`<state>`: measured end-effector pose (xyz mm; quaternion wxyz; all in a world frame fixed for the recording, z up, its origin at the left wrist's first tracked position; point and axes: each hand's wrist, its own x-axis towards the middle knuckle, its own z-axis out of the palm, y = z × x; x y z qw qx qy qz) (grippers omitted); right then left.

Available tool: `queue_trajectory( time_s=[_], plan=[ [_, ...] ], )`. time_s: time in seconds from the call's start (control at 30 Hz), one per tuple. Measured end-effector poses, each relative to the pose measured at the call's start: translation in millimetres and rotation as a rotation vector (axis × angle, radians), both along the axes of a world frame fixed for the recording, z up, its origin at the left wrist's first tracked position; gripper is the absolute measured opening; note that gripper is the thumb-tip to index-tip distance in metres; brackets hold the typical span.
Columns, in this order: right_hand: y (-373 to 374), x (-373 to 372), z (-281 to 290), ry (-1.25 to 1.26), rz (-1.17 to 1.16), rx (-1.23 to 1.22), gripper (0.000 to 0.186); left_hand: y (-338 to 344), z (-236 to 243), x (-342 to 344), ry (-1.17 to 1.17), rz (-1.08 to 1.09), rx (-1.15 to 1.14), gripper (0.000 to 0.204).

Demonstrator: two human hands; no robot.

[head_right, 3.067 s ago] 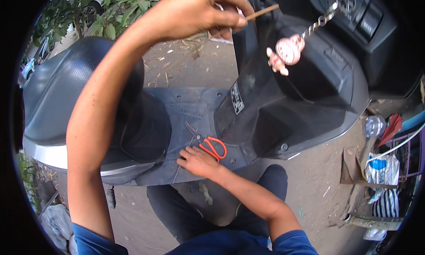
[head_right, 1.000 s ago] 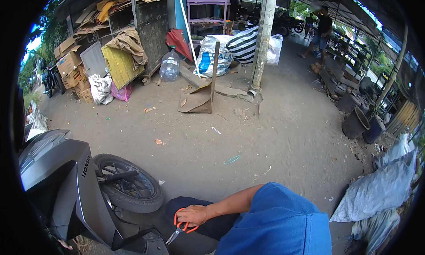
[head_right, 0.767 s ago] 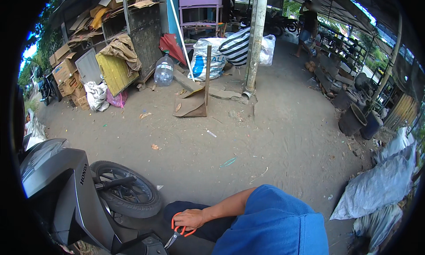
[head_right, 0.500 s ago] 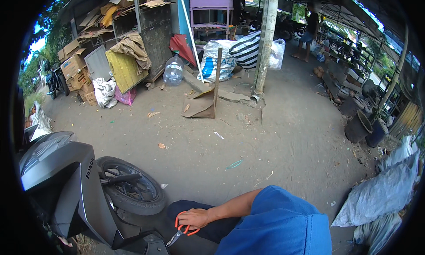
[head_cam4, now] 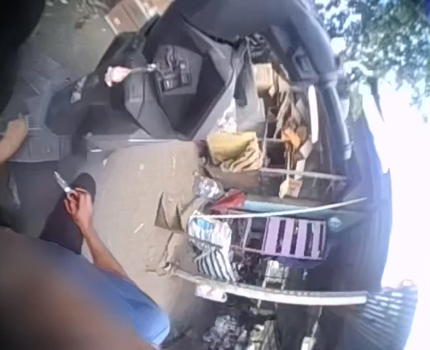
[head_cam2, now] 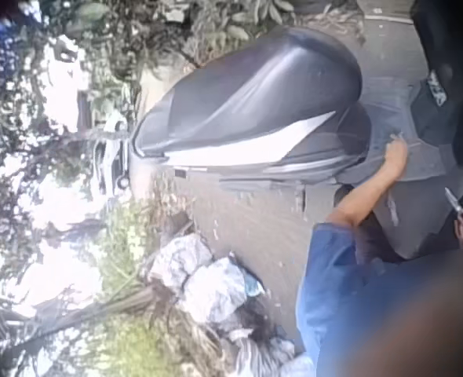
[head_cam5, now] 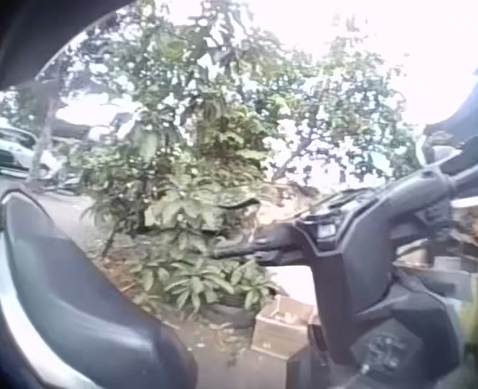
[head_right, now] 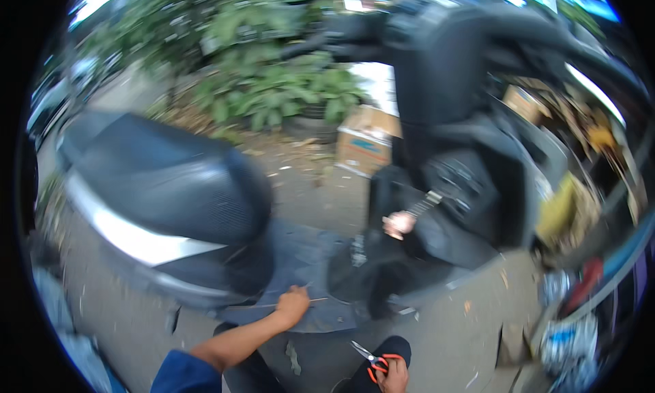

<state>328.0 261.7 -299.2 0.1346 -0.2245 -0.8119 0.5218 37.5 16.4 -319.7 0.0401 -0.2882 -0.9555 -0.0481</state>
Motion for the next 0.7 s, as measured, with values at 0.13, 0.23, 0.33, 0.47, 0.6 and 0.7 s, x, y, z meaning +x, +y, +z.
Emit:
queue_trajectory(
  time_s=[0.13,0.23,0.33,0.47,0.6,0.7],
  plan=[
    [17.2,31.3,-2.6,-0.152,0.127,-0.392,0.027,12.4,-0.3,13.3,-0.281,0.209,0.095,0.028],
    [-0.4,14.9,96.0,-0.395,-0.023,-0.857,0.026,-2.9,77.3,52.3,-0.556,0.207,0.263,0.032],
    [-12.9,9.0,127.7,-0.548,-0.056,-1.028,0.027,-56.7,155.5,94.1,-0.718,0.317,0.364,0.032],
    [-47.3,16.1,208.8,-0.600,0.970,0.433,0.033,-148.5,214.4,178.7,-0.601,0.638,0.549,0.025],
    [-59.3,28.5,239.3,-0.509,1.274,0.531,0.039,-273.8,267.7,275.0,-0.598,0.929,0.529,0.027],
    [-46.6,30.1,184.2,-0.254,1.432,0.064,0.043,-350.8,286.6,384.5,-0.507,1.206,0.448,0.032]
  ],
)
